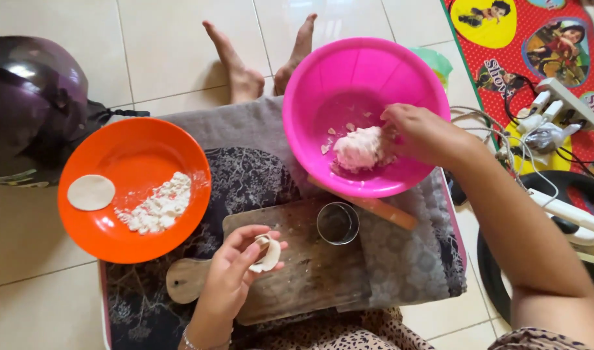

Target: Rolling and shaping dough into small wrappers using a rolling pin and hands

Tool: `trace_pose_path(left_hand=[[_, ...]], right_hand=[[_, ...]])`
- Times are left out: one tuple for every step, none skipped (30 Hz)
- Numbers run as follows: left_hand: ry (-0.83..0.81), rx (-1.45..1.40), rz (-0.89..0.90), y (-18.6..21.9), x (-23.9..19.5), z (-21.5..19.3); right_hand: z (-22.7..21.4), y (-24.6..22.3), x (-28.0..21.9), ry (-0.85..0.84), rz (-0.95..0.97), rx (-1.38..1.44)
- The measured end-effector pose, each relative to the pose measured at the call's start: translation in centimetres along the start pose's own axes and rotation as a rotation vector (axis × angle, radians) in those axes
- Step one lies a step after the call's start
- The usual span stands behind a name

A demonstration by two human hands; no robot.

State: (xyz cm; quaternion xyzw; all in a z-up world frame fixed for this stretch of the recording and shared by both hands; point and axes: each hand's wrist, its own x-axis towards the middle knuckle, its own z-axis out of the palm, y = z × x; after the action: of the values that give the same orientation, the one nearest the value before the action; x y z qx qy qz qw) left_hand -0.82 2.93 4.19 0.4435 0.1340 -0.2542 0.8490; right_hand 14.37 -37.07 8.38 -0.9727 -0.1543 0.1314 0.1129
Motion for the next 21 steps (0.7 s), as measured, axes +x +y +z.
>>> trace_pose_path(left_hand=[[0.002, 0.000, -0.007, 0.0, 0.0, 0.0], [0.006, 0.004, 0.001, 0.0, 0.0, 0.0], [0.009, 0.010, 0.010, 0.1, 0.0, 0.0], [0.009, 0.011, 0.006, 0.2, 0.0, 0.1], [0.020, 0.018, 0.002, 0.3, 0.1, 0.1], [0.031, 0.025, -0.001, 0.4, 0.2, 0.2], [0.032, 0.025, -0.002, 0.4, 0.4, 0.0], [0.022, 0.016, 0.006, 0.3, 0.5, -0.1], [0.014, 0.006, 0.012, 0.3, 0.6, -0.3], [0.015, 0.006, 0.011, 0.2, 0.8, -0.4], [0.011, -0.001, 0.013, 0.1, 0.8, -0.6], [0.007, -0.008, 0.016, 0.0, 0.9, -0.7], [0.008, -0.009, 0.013, 0.1, 0.9, -0.6], [0.002, 0.000, 0.018, 0.1, 0.9, -0.6], [-0.003, 0.009, 0.023, 0.2, 0.9, -0.5], [-0.002, 0.009, 0.021, 0.1, 0.9, -0.4], [-0.006, 0.012, 0.028, 0.2, 0.9, -0.4], [-0.011, 0.016, 0.036, 0.2, 0.9, -0.4], [-0.011, 0.016, 0.037, 0.3, 0.9, -0.3], [0.003, 0.022, 0.025, 0.4, 0.8, -0.2], [0.017, 0.029, 0.013, 0.5, 0.8, -0.2]], right_hand=[[0.2, 0.0, 0.3, -0.005, 0.003, 0.004], [0.5, -0.1, 0.5, -0.092, -0.003, -0.028], [0.6, -0.2, 0.8, -0.174, -0.009, -0.060], [0.4, -0.5, 0.7, -0.176, -0.006, -0.056], [0.1, -0.9, 0.7, -0.170, 0.015, -0.066], [-0.3, -1.2, 0.7, -0.163, 0.035, -0.075], [-0.9, -1.7, 0.6, -0.163, 0.035, -0.074], [-1.5, -2.1, 0.5, -0.184, 0.087, -0.030], [-2.1, -2.6, 0.4, -0.205, 0.138, 0.015], [-1.7, -1.9, 0.6, -0.207, 0.138, 0.016], [-1.3, -1.3, 0.7, -0.198, 0.091, -0.051], [-0.9, -0.7, 0.8, -0.190, 0.043, -0.117], [-0.9, -0.9, 0.7, -0.193, 0.044, -0.116], [-0.9, -1.1, 0.7, -0.147, 0.026, -0.146], [-0.9, -1.3, 0.6, -0.102, 0.006, -0.176], [-0.8, -1.2, 0.7, -0.104, 0.006, -0.175], [-0.6, -1.0, 0.9, -0.100, -0.012, -0.250], [-0.5, -0.9, 1.1, -0.095, -0.031, -0.324], [-1.0, -1.4, 1.1, -0.094, -0.032, -0.324], [-1.5, -1.9, 1.1, -0.156, 0.055, -0.272], [-1.9, -2.4, 1.1, -0.217, 0.140, -0.218]])
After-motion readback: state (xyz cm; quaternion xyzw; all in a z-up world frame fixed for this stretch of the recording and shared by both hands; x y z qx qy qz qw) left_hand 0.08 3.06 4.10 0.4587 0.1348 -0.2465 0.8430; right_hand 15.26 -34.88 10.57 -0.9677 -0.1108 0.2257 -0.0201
